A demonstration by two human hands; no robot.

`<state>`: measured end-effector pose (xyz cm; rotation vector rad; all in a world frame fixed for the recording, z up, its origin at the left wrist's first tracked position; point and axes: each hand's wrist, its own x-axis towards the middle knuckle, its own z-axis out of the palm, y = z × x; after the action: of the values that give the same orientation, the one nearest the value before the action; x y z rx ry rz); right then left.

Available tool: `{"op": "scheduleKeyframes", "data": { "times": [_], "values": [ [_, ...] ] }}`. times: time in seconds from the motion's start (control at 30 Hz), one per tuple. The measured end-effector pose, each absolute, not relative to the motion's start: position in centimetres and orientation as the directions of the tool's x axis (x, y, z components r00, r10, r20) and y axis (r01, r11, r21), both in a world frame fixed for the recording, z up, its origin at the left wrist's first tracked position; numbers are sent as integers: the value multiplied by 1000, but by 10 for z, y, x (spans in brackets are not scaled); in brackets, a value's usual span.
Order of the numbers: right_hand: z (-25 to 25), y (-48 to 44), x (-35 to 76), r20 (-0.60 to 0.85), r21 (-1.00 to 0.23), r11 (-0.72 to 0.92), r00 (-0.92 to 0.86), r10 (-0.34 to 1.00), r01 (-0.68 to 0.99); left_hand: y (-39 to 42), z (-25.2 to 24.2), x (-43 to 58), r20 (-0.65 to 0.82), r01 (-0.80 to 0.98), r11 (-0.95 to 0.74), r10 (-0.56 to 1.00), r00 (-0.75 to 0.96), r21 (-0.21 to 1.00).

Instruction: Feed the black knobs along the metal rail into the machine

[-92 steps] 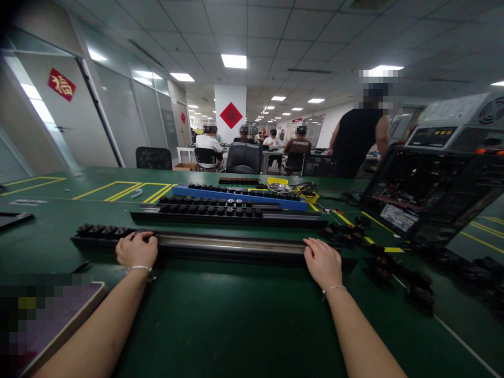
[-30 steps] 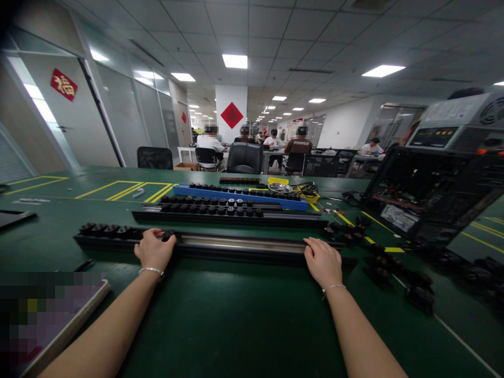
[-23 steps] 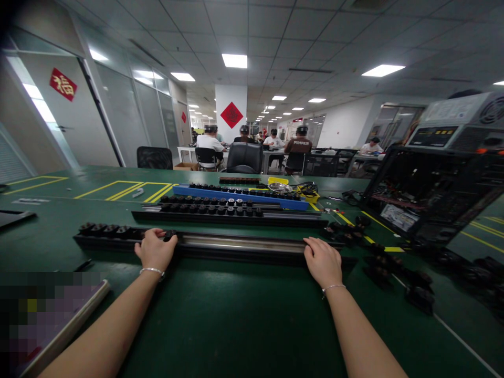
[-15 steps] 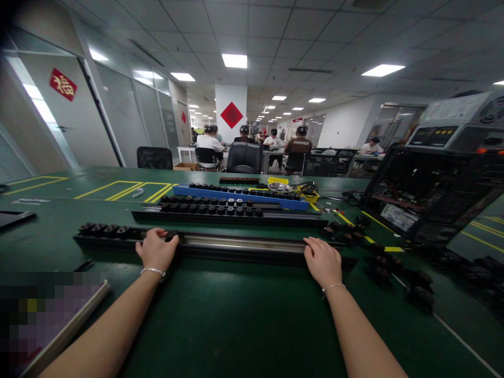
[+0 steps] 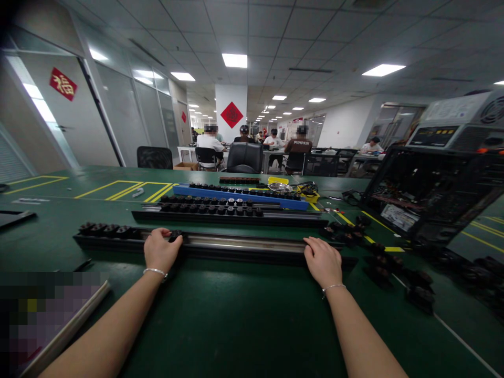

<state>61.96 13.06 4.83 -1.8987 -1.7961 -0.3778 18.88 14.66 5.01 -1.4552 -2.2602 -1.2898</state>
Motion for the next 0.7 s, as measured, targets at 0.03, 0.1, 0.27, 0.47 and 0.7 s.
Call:
{"op": "scheduleKeyframes", "data": {
  "times": [0.03, 0.1, 0.27, 0.47, 0.7],
  "values": [
    [48, 131, 620, 520, -163, -10, 94, 849, 987, 146, 50, 189, 538, 804, 155, 668, -513, 575],
    [49, 130, 620, 522, -165, -13, 98, 847, 986, 146, 51, 189, 522, 795, 164, 675, -522, 584],
    [48, 131, 621, 527, -154, 0, 82, 846, 988, 145, 53, 190, 491, 785, 177, 694, -527, 593],
    [45, 132, 621, 541, -141, 1, 76, 837, 990, 145, 53, 190, 491, 789, 175, 698, -522, 589],
    [46, 132, 621, 542, -148, 1, 80, 837, 989, 147, 51, 190, 489, 800, 176, 709, -508, 574]
  ]
}}
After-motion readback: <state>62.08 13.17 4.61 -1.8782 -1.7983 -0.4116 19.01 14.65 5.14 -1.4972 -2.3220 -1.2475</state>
